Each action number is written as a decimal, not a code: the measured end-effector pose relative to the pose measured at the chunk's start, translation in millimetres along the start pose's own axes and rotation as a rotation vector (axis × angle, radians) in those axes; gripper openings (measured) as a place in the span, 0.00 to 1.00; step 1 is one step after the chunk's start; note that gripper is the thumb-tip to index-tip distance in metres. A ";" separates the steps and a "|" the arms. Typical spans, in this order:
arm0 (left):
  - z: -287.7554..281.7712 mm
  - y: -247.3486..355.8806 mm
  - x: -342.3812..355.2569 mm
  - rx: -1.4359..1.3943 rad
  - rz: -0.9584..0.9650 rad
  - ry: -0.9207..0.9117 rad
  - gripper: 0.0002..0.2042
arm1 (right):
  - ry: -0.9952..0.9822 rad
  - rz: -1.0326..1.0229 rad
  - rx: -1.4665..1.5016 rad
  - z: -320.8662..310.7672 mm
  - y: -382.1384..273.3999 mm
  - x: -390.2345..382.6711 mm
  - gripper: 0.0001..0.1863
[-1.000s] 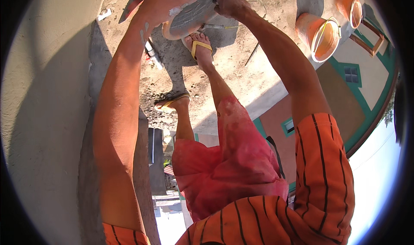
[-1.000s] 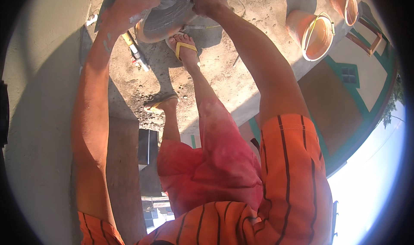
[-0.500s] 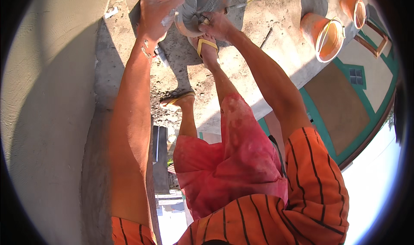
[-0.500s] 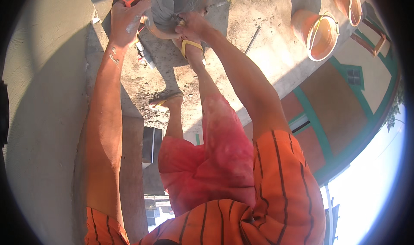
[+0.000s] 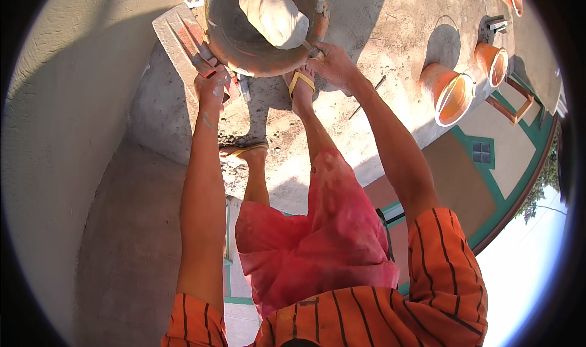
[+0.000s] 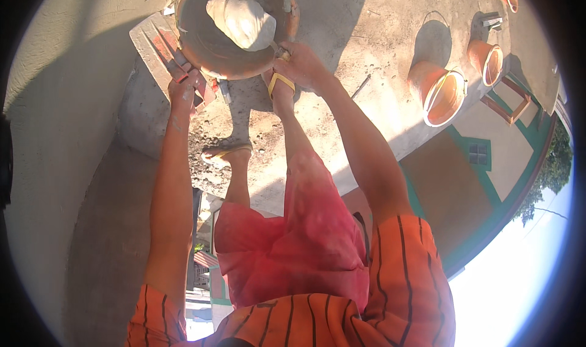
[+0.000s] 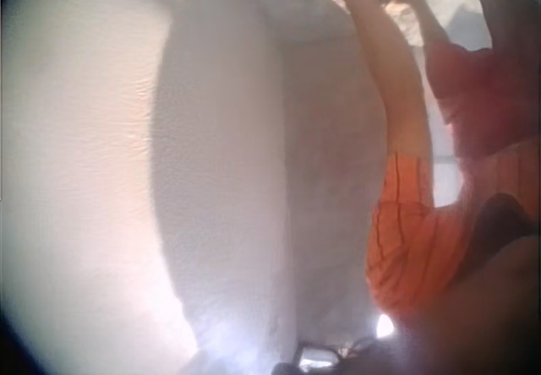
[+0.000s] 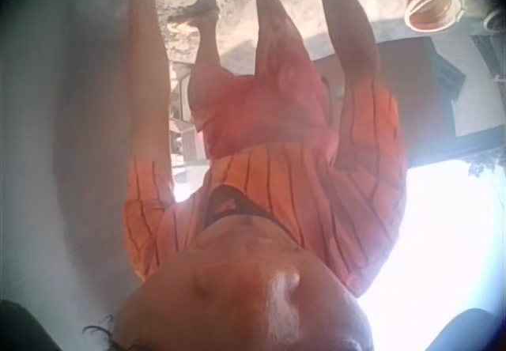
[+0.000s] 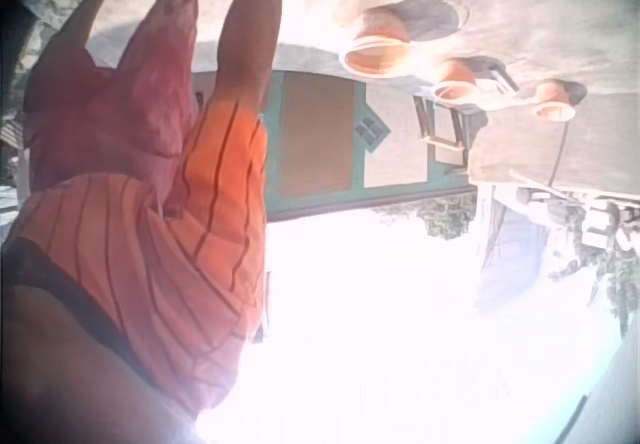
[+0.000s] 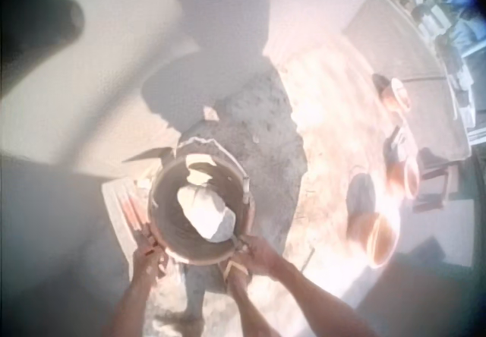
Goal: The person scoops cement mortar from a bucket using a trowel and applies it to a vertical wall. They use a large rectangular trowel to spread and smooth the plaster, repeatedly scraping the tool against the bucket to load more material.
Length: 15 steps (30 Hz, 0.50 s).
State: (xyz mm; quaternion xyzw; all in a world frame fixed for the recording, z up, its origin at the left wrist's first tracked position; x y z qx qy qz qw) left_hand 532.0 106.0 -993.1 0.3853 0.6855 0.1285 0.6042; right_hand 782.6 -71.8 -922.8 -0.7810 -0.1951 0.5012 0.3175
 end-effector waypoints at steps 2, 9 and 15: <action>-36.7 -38.7 9.4 0.096 -0.052 0.042 0.29 | 0.064 -0.023 -0.074 8.1 10.0 -3.1 0.26; -80.2 -28.2 -78.6 0.211 0.171 0.574 0.19 | 0.030 0.069 -0.145 18.3 -15.3 -30.8 0.28; -67.8 -29.4 -129.6 -0.488 0.173 0.090 0.15 | 0.046 0.040 -0.205 11.2 -64.9 -91.0 0.25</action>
Point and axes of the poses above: each hand's wrist, its own x-axis towards the middle knuckle, its own z-axis out of the palm, y = z × x, the point moved 2 cm from there along x, towards the middle knuckle, and after that the axes turned 10 degrees about y, right-handed, at the moved point
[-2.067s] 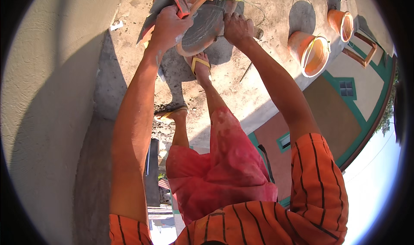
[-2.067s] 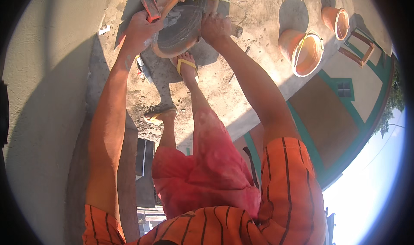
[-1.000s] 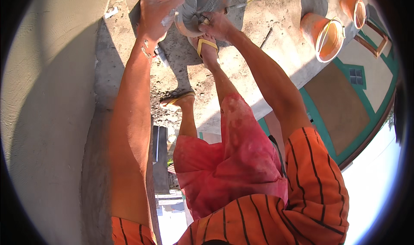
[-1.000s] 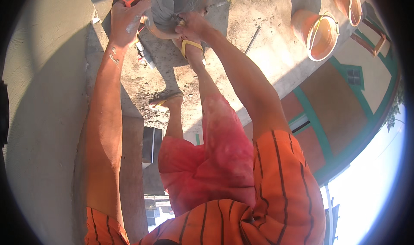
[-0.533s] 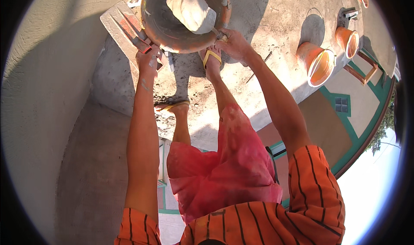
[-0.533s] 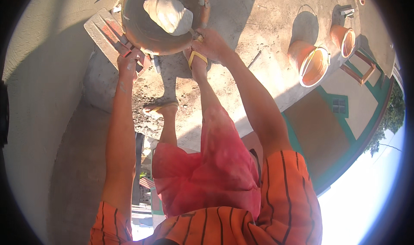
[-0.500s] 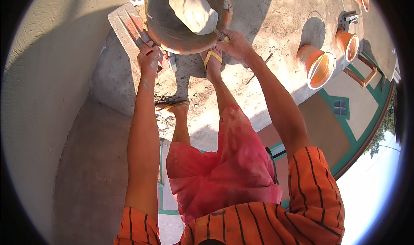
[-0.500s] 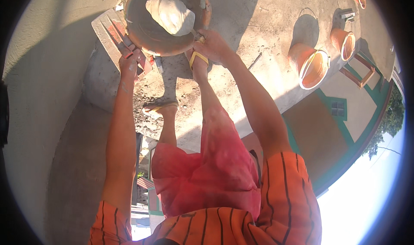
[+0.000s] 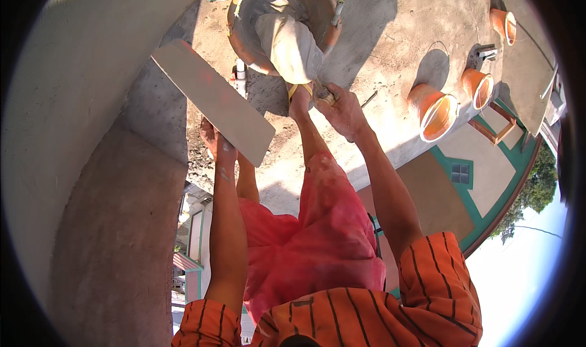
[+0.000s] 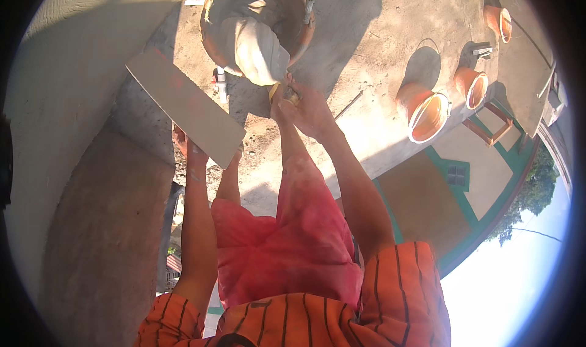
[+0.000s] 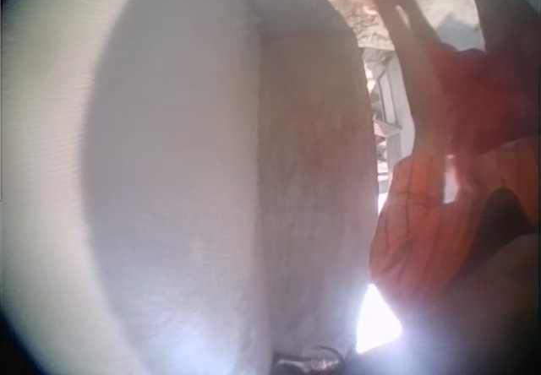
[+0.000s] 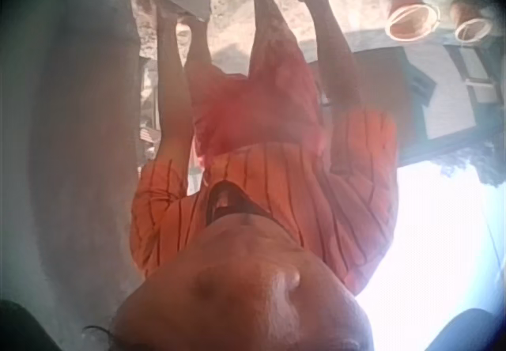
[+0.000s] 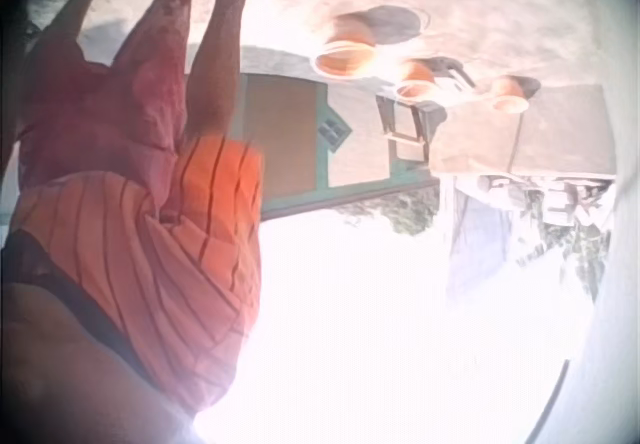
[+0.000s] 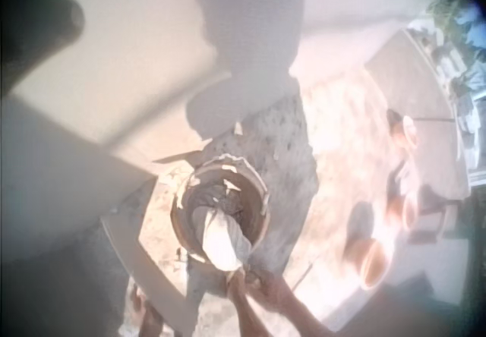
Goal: The person scoops cement mortar from a bucket using a trowel and applies it to a vertical wall. They use a large rectangular trowel to spread and smooth the plaster, repeatedly scraping the tool against the bucket to load more material.
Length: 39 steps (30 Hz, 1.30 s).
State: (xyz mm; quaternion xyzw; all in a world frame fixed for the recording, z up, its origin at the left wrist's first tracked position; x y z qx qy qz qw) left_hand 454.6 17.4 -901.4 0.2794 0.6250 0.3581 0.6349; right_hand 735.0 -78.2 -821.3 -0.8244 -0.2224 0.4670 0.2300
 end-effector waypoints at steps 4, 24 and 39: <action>58.5 -20.3 -14.9 -0.268 -0.281 0.012 0.11 | 0.091 0.046 0.127 -7.7 -43.1 -70.6 0.19; 54.4 13.9 -36.3 -0.128 -0.428 -0.234 0.16 | 0.070 -0.122 -0.153 -53.5 -85.1 -140.3 0.32; 63.4 36.0 -13.5 -0.047 -0.296 -0.229 0.18 | 0.303 -0.694 -0.138 -13.3 7.3 -9.3 0.27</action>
Point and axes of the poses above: each hand's wrist, its own x-axis towards the middle knuckle, its own z-axis out of the palm, y = z × x, the point moved 2 cm from there along x, towards the middle knuckle, and after that the axes turned 10 degrees about y, right-handed, at the moved point
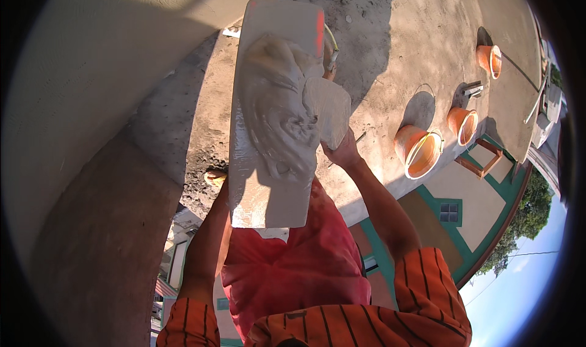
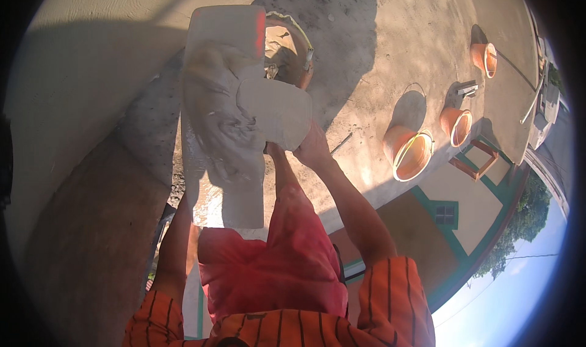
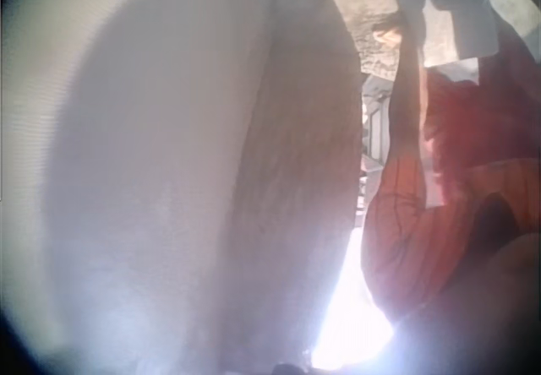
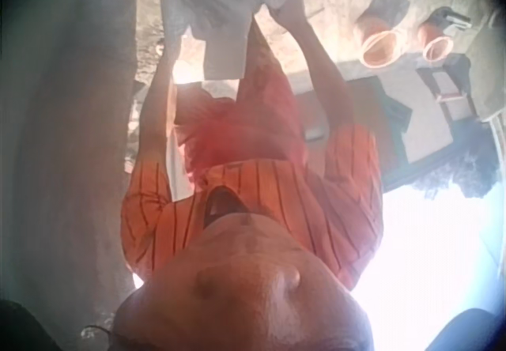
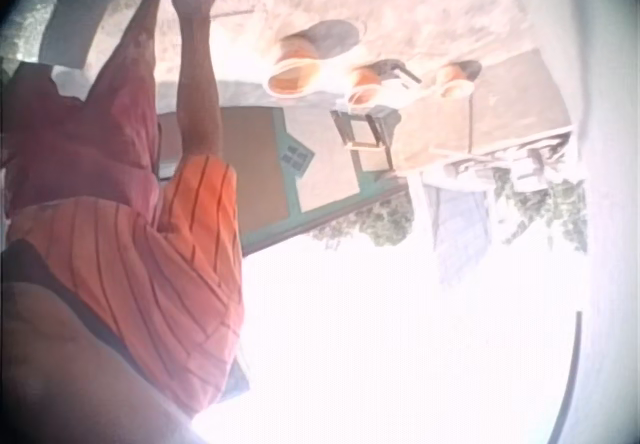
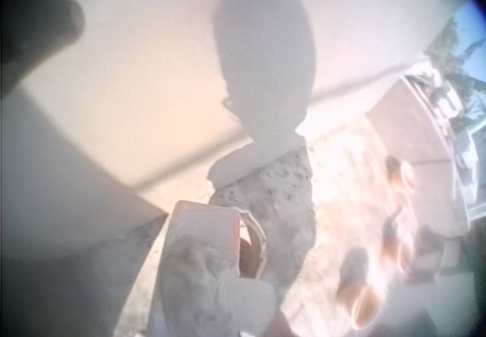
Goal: The person scoops cement mortar from a bucket using a trowel and applies it to a vertical wall. They use a large rectangular trowel to spread and smooth the plaster, repeatedly scraping the tool against the bucket to load more material.
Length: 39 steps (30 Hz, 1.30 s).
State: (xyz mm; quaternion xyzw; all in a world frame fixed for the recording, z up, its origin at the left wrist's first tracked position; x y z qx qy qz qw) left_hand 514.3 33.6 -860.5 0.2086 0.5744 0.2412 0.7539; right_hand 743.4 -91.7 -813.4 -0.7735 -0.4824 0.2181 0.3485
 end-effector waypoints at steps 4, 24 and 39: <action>0.6 6.2 1.7 0.005 0.032 0.007 0.19 | -0.012 0.079 -0.056 3.5 30.2 -16.3 0.27; 9.5 136.7 -260.0 -0.096 0.435 0.288 0.22 | -0.124 0.783 -0.147 -157.6 -1.4 -40.2 0.25; 33.8 383.0 -411.6 -0.128 1.413 0.505 0.21 | -0.473 -0.641 0.066 -154.5 -464.6 72.3 0.21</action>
Point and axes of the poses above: each hand's wrist, its own x-axis towards the middle knuckle, its own z-axis out of the palm, y = z × x, the point moved 2 cm from there along x, towards the middle knuckle, and after that the axes turned 10 degrees about y, right-handed, at the moved point
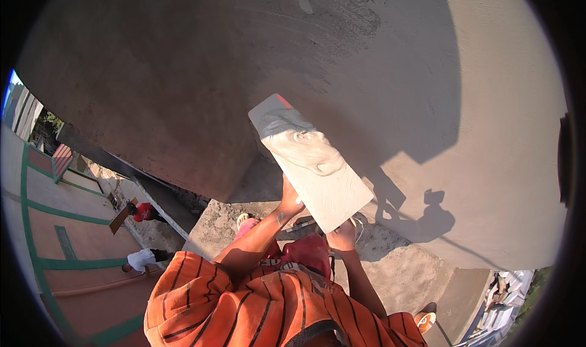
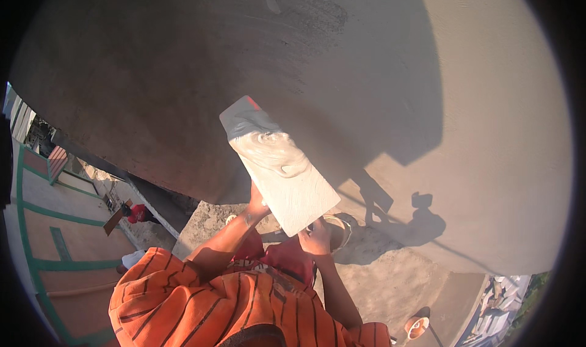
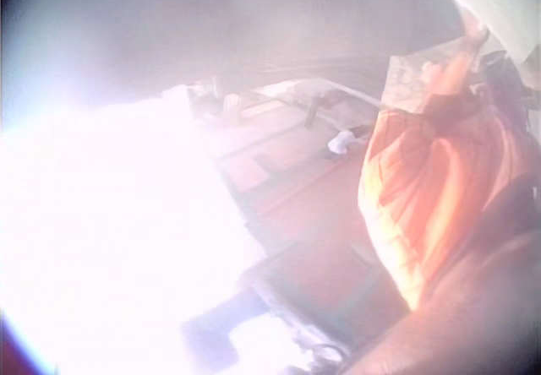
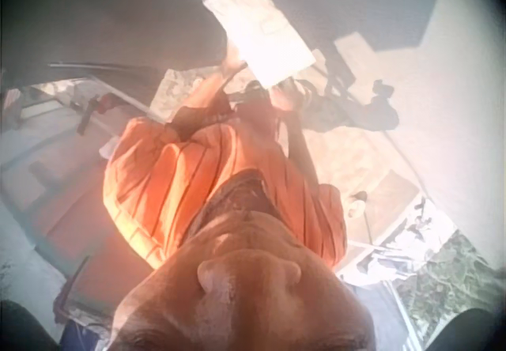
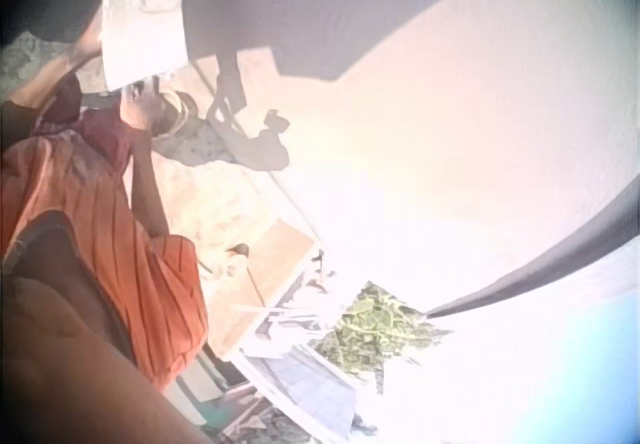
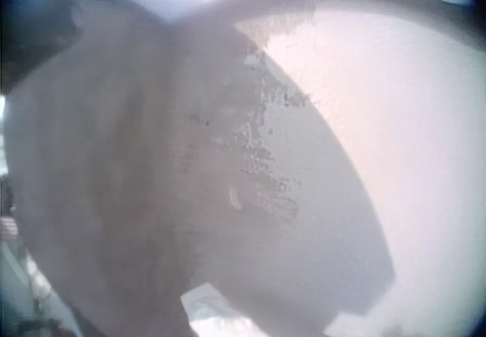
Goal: The person scoops cement mortar from a bucket using a trowel and applies it to a vertical wall. They use a large rectangular trowel to spread and smooth the plaster, repeatedly scraping the tool against the bucket to load more material.
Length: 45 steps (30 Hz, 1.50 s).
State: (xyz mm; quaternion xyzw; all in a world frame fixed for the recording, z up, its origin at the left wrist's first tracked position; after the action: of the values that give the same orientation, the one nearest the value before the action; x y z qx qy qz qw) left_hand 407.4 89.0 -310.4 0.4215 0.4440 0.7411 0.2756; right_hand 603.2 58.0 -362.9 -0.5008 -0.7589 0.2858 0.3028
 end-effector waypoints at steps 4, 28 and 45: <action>-37.7 -11.1 37.0 -0.309 -0.391 0.197 0.18 | -0.095 0.180 0.134 22.0 -73.8 25.4 0.20; -164.8 -241.8 188.2 0.123 -0.420 0.054 0.06 | 0.043 -0.187 -0.383 219.8 -121.1 213.4 0.27; -129.8 -97.6 278.4 -0.389 -0.473 -0.122 0.09 | -0.028 -0.240 -0.911 162.4 -185.4 346.4 0.18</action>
State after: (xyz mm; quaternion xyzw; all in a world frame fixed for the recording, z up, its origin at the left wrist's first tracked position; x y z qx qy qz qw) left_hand 160.6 295.9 -323.9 0.2896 0.3620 0.7009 0.5420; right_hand 264.1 297.9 -272.3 -0.4875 -0.8635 -0.1069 0.0729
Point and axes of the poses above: each hand's wrist, its own x-axis towards the middle knuckle, its own z-axis out of the palm, y = z × x, the point moved 2 cm from there along x, towards the middle knuckle, and after that the axes turned 10 degrees about y, right-handed, at the moved point
